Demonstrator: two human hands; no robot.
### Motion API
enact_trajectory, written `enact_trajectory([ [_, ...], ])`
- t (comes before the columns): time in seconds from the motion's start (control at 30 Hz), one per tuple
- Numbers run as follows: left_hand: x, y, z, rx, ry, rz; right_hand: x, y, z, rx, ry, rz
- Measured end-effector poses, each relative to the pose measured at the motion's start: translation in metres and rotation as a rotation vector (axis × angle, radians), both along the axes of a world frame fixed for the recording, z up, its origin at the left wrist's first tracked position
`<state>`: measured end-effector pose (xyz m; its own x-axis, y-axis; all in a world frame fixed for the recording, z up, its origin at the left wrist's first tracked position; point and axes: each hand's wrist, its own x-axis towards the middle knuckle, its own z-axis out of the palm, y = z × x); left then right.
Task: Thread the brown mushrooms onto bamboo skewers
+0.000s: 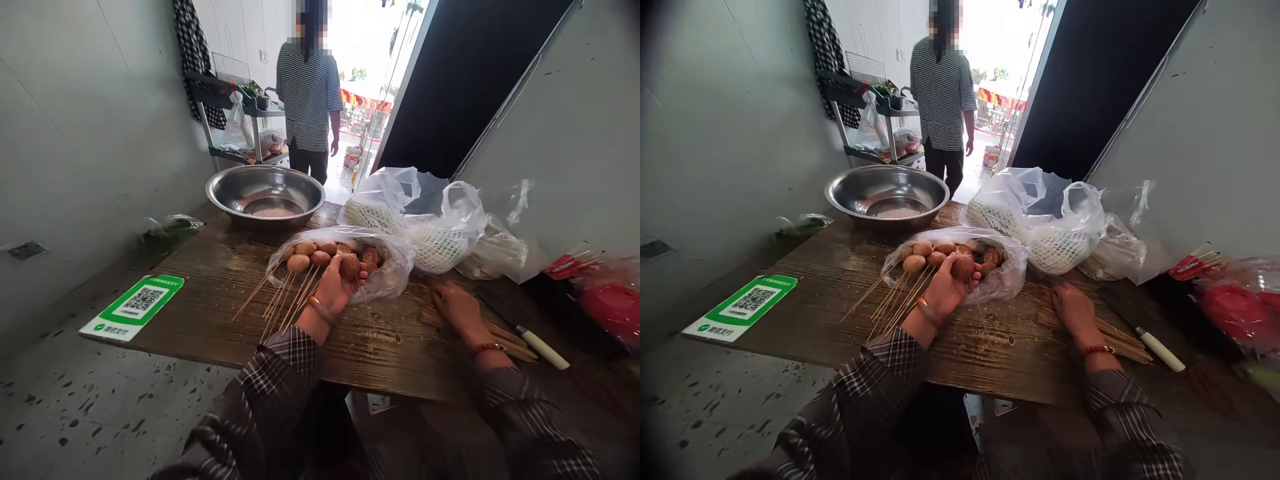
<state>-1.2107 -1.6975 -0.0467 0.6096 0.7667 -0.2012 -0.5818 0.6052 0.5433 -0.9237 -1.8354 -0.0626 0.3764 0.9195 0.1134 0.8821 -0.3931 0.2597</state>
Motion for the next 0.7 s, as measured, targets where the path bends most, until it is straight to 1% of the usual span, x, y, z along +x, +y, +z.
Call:
enact_trajectory([
  [0.2, 0.000, 0.000, -0.001, -0.018, 0.006, 0.003, 0.002, 0.004, 0.001, -0.077, 0.021, -0.028],
  [0.4, -0.001, -0.002, 0.000, -0.017, -0.002, 0.015, 0.004, 0.003, -0.001, -0.071, 0.007, 0.003],
  [0.57, -0.001, -0.002, 0.001, -0.027, 0.007, 0.021, 0.005, 0.003, -0.006, 0.029, -0.072, 0.087],
  [0.7, 0.000, -0.001, 0.002, -0.046, 0.003, 0.016, -0.001, 0.009, -0.010, 0.166, -0.090, 0.196],
])
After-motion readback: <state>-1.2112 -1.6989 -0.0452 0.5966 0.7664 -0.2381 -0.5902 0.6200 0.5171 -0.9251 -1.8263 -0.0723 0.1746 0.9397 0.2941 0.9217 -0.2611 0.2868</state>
